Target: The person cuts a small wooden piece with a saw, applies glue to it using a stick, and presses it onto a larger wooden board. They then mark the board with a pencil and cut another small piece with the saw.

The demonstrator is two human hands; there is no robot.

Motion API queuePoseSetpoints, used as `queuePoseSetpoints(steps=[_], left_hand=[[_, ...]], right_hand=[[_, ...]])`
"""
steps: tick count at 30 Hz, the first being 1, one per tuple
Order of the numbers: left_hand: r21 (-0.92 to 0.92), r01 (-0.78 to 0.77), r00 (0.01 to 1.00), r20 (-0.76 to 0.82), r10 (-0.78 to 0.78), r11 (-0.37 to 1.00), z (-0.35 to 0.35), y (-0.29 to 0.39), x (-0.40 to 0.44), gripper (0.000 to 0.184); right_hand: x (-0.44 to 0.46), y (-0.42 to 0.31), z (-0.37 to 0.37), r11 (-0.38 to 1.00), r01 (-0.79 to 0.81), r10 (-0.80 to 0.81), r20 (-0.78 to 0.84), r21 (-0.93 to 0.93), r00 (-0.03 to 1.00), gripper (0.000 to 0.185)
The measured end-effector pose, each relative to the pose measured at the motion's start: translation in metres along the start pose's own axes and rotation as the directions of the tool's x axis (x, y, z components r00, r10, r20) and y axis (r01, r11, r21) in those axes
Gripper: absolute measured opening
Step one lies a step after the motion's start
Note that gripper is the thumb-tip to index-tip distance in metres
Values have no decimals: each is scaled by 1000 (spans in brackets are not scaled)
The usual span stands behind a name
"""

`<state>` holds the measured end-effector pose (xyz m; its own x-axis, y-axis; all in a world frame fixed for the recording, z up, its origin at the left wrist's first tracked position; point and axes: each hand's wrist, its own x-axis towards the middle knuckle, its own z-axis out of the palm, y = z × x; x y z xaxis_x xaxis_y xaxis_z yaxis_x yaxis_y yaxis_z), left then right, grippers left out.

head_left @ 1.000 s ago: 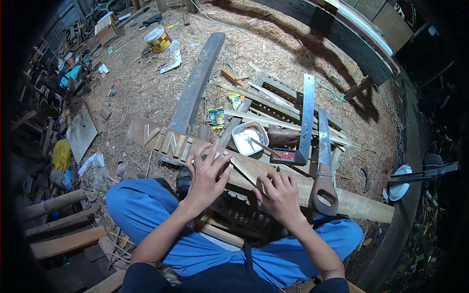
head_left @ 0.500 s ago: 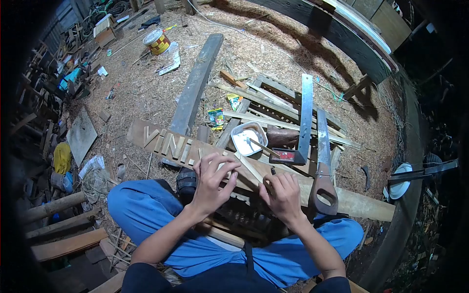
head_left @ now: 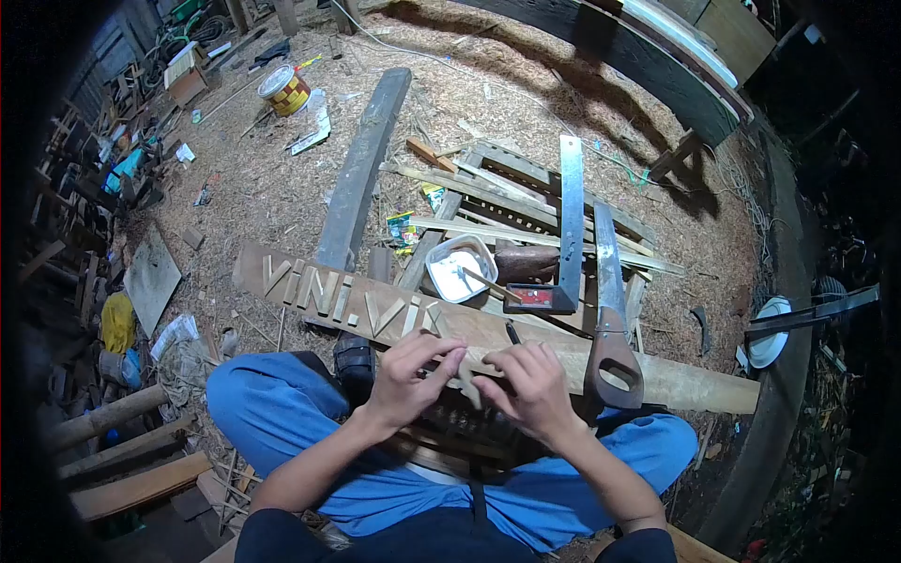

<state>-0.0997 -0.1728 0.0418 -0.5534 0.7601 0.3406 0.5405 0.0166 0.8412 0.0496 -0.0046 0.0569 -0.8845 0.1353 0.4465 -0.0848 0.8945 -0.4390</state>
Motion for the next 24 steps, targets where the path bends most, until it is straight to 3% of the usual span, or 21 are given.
queuePoseSetpoints(steps=[1,6,9,17,20,24], left_hand=[[-27,91,996,10,-91,995,-2,2,1,26],[-92,126,992,31,-124,988,-3,2,8,17],[-86,150,987,65,-145,985,1,1,8,17],[-81,168,977,146,-155,983,8,-1,13,20],[-96,134,981,151,-119,986,11,-2,15,22],[-92,129,977,184,-111,987,16,-2,15,25]], right_hand=[[1,2,-5,997,-78,79,31,-29,996,26],[-5,12,-11,944,-303,319,128,-132,939,27],[-13,12,-6,921,-368,388,217,-127,896,27],[-15,15,-15,868,-488,496,215,-90,841,21],[-11,32,-15,839,-544,534,151,27,832,17],[2,63,-21,829,-556,558,-140,58,818,27]])
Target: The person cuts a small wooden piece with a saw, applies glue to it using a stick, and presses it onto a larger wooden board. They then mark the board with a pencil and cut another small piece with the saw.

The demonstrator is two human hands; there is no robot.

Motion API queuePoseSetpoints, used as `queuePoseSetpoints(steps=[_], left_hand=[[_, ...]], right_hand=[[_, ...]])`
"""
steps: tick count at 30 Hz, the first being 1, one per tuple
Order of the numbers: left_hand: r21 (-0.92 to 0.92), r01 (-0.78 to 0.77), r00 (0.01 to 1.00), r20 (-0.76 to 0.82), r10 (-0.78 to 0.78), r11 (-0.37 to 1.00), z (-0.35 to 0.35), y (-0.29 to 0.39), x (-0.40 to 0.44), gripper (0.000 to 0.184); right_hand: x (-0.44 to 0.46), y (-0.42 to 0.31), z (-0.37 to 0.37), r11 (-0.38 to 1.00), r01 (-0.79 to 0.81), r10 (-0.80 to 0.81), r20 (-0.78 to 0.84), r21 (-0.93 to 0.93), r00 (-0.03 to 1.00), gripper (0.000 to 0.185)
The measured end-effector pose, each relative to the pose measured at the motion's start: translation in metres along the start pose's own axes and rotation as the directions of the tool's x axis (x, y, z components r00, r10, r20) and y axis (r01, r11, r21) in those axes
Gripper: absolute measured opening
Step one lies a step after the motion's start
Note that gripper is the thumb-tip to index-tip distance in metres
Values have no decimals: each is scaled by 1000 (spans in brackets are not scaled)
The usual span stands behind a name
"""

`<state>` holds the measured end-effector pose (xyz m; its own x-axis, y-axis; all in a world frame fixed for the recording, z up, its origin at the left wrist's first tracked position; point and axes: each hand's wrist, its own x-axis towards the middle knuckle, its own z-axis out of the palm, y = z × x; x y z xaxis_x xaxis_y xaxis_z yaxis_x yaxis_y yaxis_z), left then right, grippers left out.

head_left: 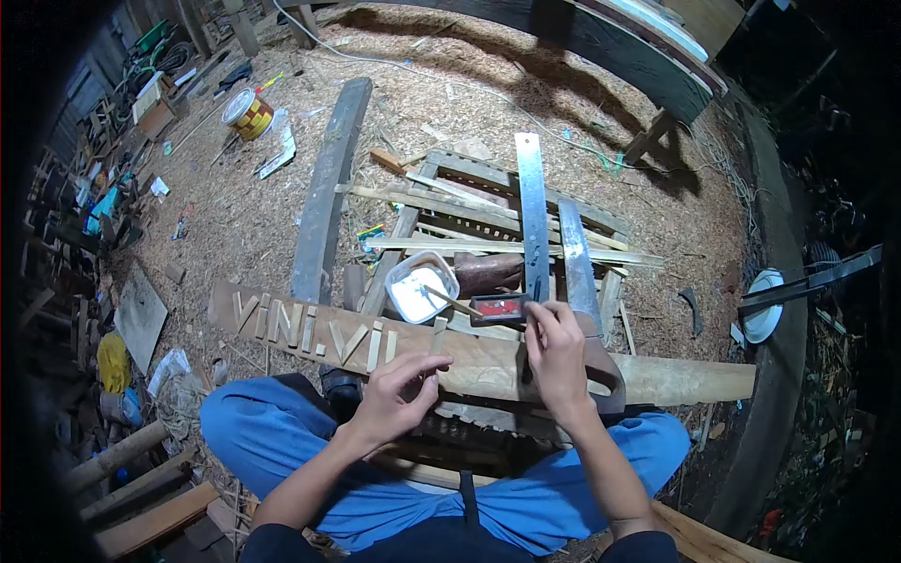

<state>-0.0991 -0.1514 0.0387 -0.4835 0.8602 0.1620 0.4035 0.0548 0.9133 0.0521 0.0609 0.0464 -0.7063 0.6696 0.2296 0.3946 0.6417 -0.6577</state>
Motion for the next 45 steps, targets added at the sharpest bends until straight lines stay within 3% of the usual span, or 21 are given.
queuePoseSetpoints(steps=[3,5,9,11,15,19,21,23,25,28,29,33,35,36,38,40,41,43,45], left_hand=[[-8,-3,999,33,3,1000,3,-1,3,27],[-39,18,998,58,-16,999,4,-3,6,32],[-29,15,998,61,-13,999,7,-6,11,34],[-30,8,997,72,-6,1000,8,-5,14,34],[-17,8,995,98,-6,1000,10,-3,16,34],[-34,44,994,101,-40,998,14,0,15,32],[-192,222,969,148,-195,956,15,1,14,30],[-196,212,969,172,-180,957,16,1,11,31],[-325,250,966,148,-212,912,21,7,11,35],[-353,288,953,197,-231,890,25,7,15,38],[-359,310,944,223,-242,880,27,6,15,38],[-311,265,947,264,-185,913,34,11,16,34],[-296,257,950,252,-185,920,36,18,15,31],[-261,249,947,268,-177,933,36,19,16,31],[-219,230,942,297,-159,948,40,22,19,31],[-89,64,958,283,-36,994,45,26,22,32],[-86,57,957,289,-30,995,47,31,24,32],[53,-30,954,299,13,998,52,45,32,28],[128,-105,942,331,58,986,65,61,39,25]], right_hand=[[13,4,-3,999,-13,16,-60,42,998,33],[19,3,-3,997,72,-63,-171,42,983,39],[26,10,0,997,72,-65,-180,32,981,43],[23,21,9,996,78,-82,-145,-32,986,41],[12,23,14,998,-9,14,91,-56,996,41],[7,20,12,968,109,-80,132,-227,988,43],[7,15,7,943,169,-130,149,-286,980,44],[3,6,-7,923,173,-149,93,-344,984,44],[-7,0,-28,902,166,-155,60,-399,986,45],[-36,-2,-48,900,-44,26,-47,-434,999,54],[-52,2,-45,897,-40,18,-54,-439,998,54],[-95,14,-39,882,-207,144,-175,-424,974,61],[-97,20,-34,916,-162,77,-235,-367,969,63],[-95,24,-33,883,-103,0,-220,-459,975,69],[-92,25,-35,904,-79,-5,-195,-420,981,70],[-88,22,-41,919,-36,-35,-172,-392,985,68],[-92,25,-43,919,-42,-32,-181,-392,983,68],[-99,35,-46,953,-64,-52,-368,-296,928,63],[-105,32,-61,970,-84,-23,-430,-229,902,56]])
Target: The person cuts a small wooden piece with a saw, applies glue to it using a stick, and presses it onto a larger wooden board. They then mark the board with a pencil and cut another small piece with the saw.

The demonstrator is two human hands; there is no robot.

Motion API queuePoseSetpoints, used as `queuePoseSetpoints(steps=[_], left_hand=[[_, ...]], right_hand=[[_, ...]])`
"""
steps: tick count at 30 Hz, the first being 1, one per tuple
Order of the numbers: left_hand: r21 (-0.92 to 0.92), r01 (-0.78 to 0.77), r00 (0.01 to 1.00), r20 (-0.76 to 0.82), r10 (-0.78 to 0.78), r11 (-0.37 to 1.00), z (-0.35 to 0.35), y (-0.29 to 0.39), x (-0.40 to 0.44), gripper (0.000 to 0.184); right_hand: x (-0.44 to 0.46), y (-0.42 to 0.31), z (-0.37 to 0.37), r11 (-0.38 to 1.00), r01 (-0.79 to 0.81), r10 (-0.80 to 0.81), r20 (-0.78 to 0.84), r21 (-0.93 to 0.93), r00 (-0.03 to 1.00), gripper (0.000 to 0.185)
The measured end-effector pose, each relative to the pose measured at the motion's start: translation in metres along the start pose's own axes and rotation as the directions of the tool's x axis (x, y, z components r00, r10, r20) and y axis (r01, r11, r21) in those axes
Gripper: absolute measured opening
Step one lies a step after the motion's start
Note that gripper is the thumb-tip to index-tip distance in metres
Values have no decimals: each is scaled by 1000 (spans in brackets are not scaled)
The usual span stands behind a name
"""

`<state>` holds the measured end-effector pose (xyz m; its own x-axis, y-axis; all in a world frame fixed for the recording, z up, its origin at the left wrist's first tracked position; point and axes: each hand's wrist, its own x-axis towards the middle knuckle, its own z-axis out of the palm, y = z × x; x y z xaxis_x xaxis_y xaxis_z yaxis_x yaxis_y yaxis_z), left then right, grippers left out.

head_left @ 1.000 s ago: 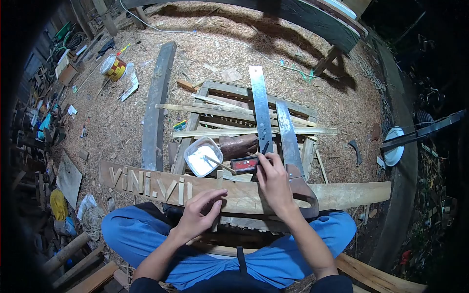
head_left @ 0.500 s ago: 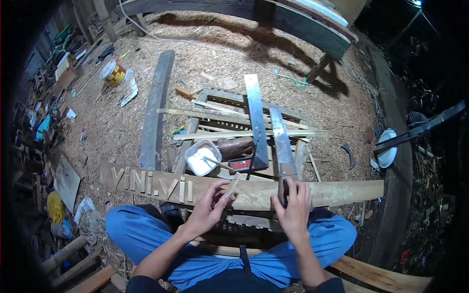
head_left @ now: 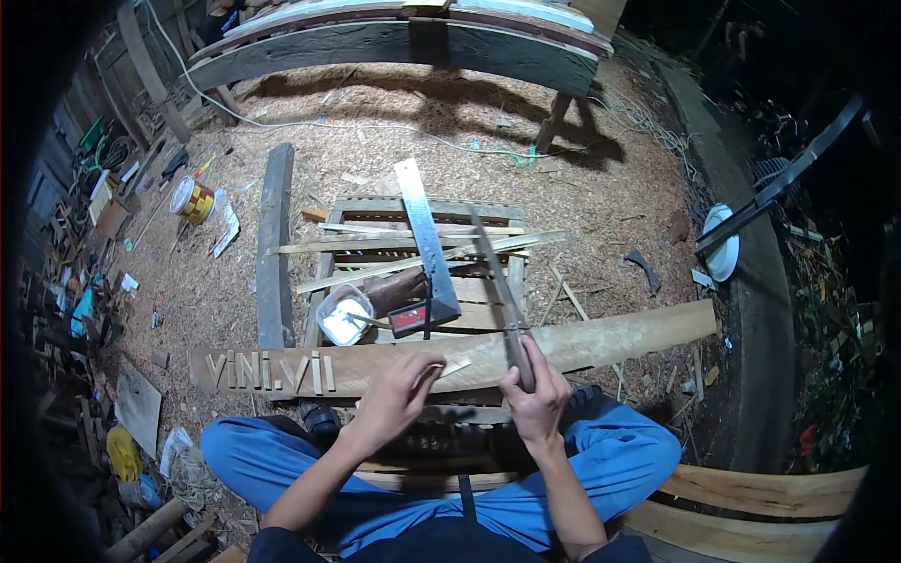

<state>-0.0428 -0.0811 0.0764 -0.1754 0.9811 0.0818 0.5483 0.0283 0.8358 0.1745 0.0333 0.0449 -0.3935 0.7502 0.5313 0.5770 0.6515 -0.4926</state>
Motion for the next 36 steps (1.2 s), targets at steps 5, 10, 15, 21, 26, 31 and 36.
queuePoseSetpoints(steps=[5,10,15,21,26,31,36], left_hand=[[231,-187,977,141,157,955,42,8,52,22],[389,-404,914,215,344,828,86,-13,106,34],[446,-467,880,149,452,763,99,-8,121,29],[227,-331,920,-140,367,916,126,-6,93,27],[96,-350,908,-211,363,932,136,-11,95,17],[72,-312,933,-164,320,947,128,-9,97,18],[60,-315,931,-176,320,947,134,-14,96,19]], right_hand=[[-20,-4,-37,899,-310,363,-130,308,923,51],[-54,6,-44,674,-501,600,-6,542,800,49],[-87,9,-33,751,-404,520,-91,522,849,49],[-103,14,-24,669,-488,579,18,560,815,52],[-103,20,-23,640,-479,578,34,600,815,53],[-97,15,-25,633,-494,575,66,595,816,54],[-89,-3,-39,433,-637,661,256,638,706,48]])
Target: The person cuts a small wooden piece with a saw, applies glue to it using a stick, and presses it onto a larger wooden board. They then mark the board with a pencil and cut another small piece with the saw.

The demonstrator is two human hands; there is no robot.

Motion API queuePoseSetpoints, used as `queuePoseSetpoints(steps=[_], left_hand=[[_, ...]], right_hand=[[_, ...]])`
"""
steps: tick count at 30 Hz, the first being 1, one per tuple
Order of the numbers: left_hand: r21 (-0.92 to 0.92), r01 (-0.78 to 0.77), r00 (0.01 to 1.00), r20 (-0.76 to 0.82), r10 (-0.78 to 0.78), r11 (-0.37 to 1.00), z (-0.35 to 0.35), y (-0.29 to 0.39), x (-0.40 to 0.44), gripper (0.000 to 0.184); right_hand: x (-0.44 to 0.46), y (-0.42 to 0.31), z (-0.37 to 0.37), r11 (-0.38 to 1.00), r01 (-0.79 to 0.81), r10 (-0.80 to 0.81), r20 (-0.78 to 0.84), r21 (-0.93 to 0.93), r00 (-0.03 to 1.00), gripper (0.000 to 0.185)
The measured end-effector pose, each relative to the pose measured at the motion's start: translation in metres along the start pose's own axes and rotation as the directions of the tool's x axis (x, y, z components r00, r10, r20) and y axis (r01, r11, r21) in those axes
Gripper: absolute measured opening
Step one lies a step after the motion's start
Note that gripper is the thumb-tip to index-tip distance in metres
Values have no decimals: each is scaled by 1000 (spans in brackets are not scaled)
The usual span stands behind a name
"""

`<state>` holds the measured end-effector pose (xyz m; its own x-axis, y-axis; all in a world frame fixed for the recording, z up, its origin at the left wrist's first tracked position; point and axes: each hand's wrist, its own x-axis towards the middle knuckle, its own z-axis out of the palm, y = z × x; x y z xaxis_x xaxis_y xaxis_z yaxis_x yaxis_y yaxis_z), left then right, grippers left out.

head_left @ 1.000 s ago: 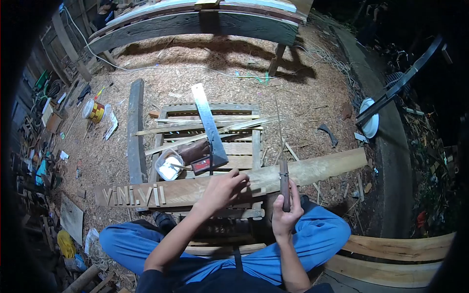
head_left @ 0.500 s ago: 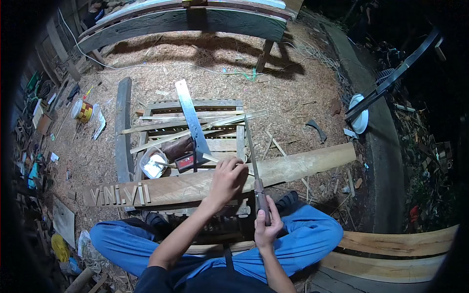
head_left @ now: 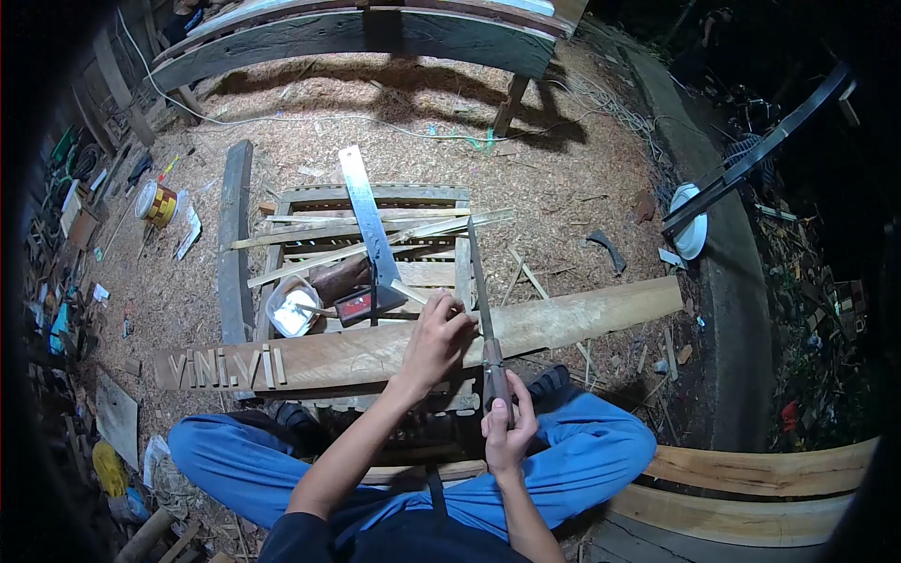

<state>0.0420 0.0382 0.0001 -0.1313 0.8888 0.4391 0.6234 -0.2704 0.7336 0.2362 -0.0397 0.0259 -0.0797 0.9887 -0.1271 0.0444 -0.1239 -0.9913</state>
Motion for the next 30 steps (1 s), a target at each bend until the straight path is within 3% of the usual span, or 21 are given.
queuePoseSetpoints(steps=[2,4,6,8,11,16,18,21,26,30], left_hand=[[201,-120,989,-65,136,972,1,2,0,21],[263,-111,991,-43,127,958,-1,8,-3,22],[323,-102,993,-22,115,941,0,8,-7,24],[355,-135,990,11,141,925,1,5,-9,28],[377,-206,974,-14,228,903,-2,1,-12,27],[260,-165,985,5,170,951,-2,-5,-9,33],[236,-182,983,7,185,955,-5,-4,-7,32],[225,-161,986,82,146,961,-8,-6,-5,26],[284,-240,964,184,193,928,-13,-13,1,17],[303,-262,961,173,218,916,-12,-14,0,20]], right_hand=[[1,0,-2,999,13,-13,6,-41,1000,48],[3,2,-1,997,29,-28,12,-78,1000,48],[4,5,3,965,184,-186,10,-189,983,47],[3,2,4,945,219,-220,26,-244,975,47],[2,5,5,931,253,-255,29,-262,967,47],[-2,0,9,957,201,-205,4,-211,979,47],[-3,-7,11,904,304,-316,8,-302,949,46],[-3,1,14,860,336,-346,46,-385,937,47],[-6,-2,15,847,353,-343,98,-397,934,47],[-8,5,11,873,312,-300,91,-374,949,47]])
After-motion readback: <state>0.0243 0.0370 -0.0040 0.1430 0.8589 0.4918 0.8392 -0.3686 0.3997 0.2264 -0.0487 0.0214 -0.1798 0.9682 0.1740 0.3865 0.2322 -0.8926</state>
